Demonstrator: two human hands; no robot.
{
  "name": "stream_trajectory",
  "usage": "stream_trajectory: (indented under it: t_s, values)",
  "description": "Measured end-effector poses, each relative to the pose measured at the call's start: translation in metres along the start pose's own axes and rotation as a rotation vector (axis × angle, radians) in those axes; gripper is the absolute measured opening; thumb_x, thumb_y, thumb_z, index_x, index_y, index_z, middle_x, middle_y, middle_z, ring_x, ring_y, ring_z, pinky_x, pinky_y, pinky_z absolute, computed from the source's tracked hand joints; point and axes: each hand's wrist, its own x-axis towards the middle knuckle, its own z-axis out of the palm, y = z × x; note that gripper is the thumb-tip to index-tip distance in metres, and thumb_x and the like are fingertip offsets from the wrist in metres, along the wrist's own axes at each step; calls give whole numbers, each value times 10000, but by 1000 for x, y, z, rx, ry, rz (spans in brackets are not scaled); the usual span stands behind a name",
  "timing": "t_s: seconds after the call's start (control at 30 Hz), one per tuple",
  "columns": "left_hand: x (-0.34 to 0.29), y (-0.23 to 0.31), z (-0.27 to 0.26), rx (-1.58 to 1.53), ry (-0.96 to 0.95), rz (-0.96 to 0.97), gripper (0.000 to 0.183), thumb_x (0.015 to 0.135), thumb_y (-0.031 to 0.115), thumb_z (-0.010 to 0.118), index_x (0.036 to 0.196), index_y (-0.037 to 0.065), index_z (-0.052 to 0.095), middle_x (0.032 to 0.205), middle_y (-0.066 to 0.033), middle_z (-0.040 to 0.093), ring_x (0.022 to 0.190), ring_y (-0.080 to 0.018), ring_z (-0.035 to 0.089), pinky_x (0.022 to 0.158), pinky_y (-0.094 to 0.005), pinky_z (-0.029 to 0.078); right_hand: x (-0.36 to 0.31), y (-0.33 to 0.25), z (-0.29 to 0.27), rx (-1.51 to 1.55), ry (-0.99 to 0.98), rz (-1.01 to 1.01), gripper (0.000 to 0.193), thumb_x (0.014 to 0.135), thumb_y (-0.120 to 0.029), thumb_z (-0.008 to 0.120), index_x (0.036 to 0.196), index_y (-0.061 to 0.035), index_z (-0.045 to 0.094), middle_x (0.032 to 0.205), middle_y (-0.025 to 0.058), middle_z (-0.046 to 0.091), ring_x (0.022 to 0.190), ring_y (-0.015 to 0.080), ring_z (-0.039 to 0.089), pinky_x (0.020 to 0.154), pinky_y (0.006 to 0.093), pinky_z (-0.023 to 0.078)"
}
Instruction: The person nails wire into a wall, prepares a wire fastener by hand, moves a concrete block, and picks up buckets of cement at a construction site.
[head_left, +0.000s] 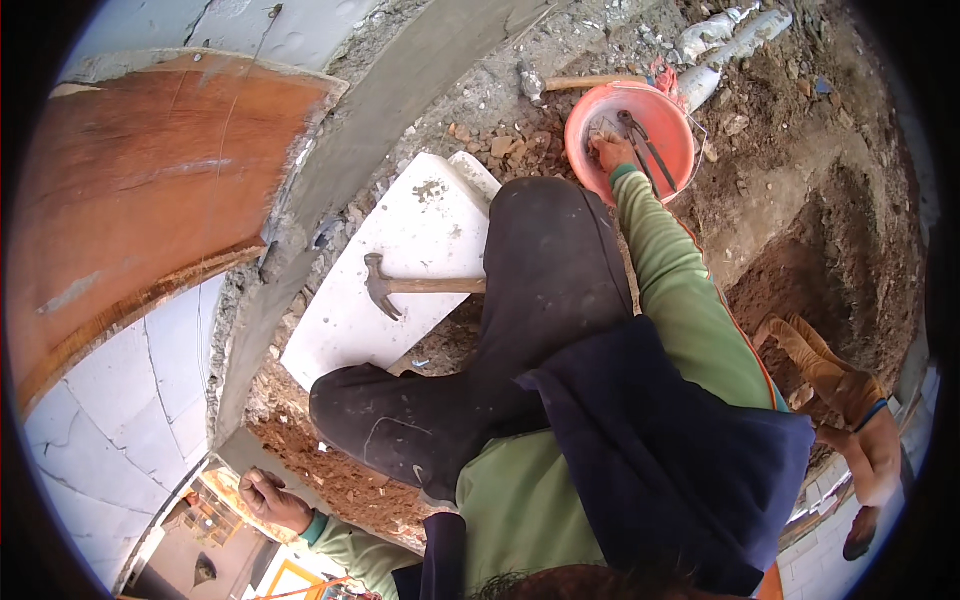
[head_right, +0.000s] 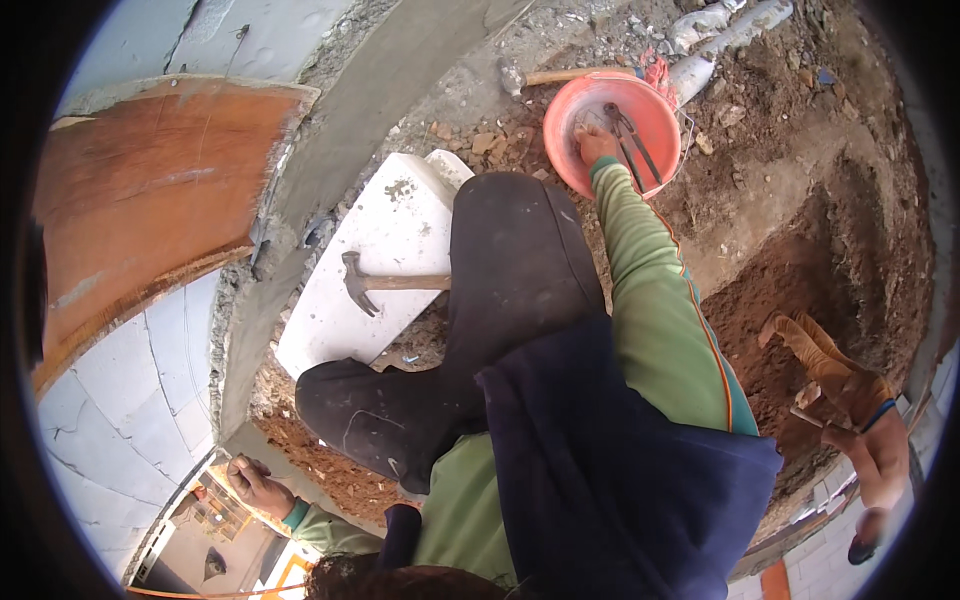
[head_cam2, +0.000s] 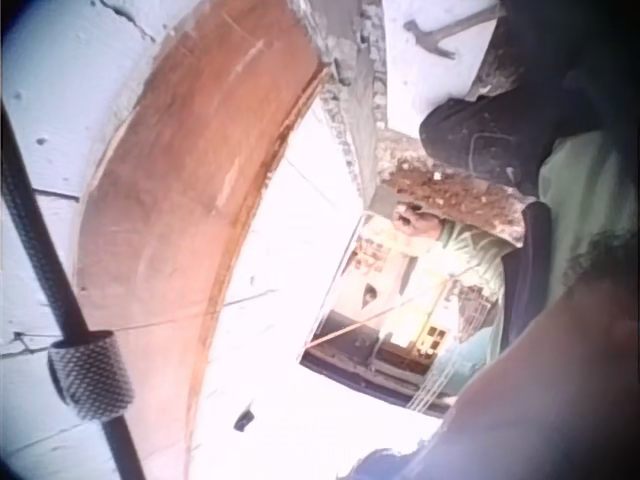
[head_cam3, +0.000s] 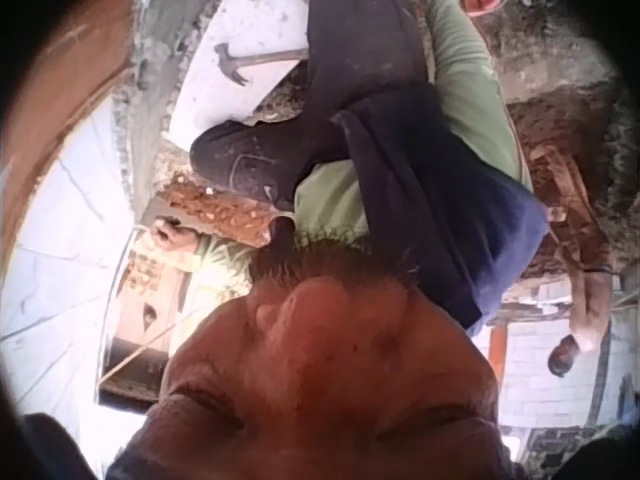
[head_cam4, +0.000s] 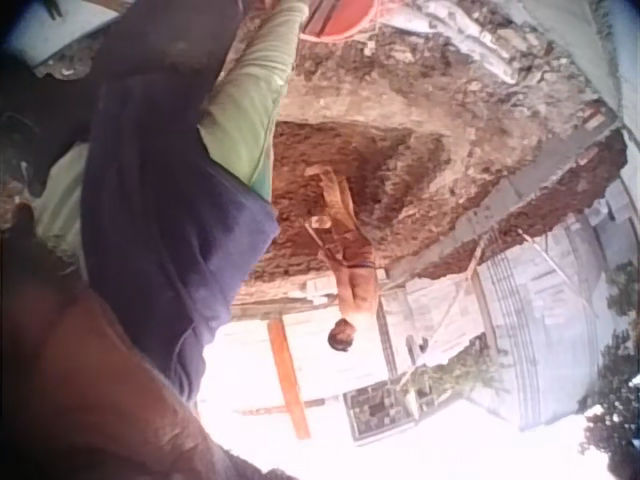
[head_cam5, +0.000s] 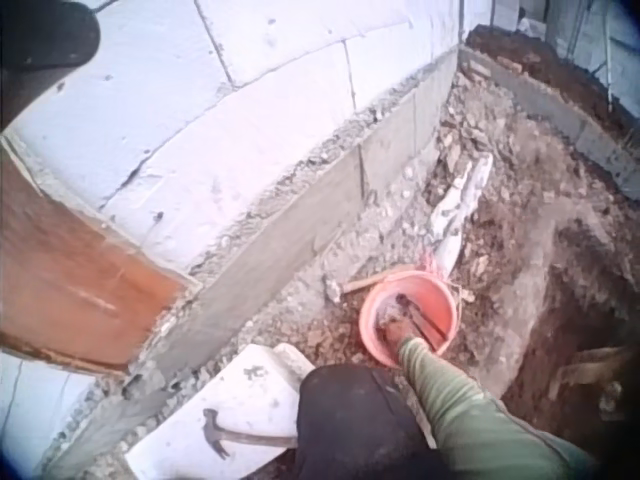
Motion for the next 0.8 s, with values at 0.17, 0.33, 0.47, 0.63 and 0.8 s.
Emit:
stream_trajectory:
  t_s: [0.17,0.33,0.47,0.63,0.8]
  values:
    - [1,-20,0,-37,-31,-15,206,1000,242,595,905,59,586,643,7,432,586,-70,385,534,-238,298,-44,-25,-23,680,-106,27,149,991,-103,559,1130,-114,612,950,20,687,793,124,662,602,277,540]
    - [0,-26,12,-108,-59,-33,190,1006,224,587,916,57,589,657,16,431,591,-60,380,532,-234,293,-71,-45,-48,833,-222,46,181,997,-65,533,1164,-96,595,966,35,690,824,130,669,621,278,547]
    - [-6,-27,13,-143,-42,-38,150,1008,184,581,942,51,598,678,30,442,590,-47,366,528,-222,282,-68,-44,-45,803,-248,36,201,981,-40,543,1175,-63,588,956,48,698,803,144,675,609,276,546]
    - [9,-24,2,-169,-40,-99,95,985,96,597,912,38,616,711,52,476,583,-25,342,524,-194,260,-39,-26,-41,138,-139,-86,293,924,-111,601,1202,-23,635,956,119,715,791,222,683,661,338,556]
    - [32,-37,-14,-120,-59,-50,60,945,77,654,929,20,647,792,46,553,688,-41,422,611,-206,347,-3,-11,-40,-1068,-18,-346,488,985,-413,407,1188,-25,622,1144,278,651,1040,423,649,870,511,525]
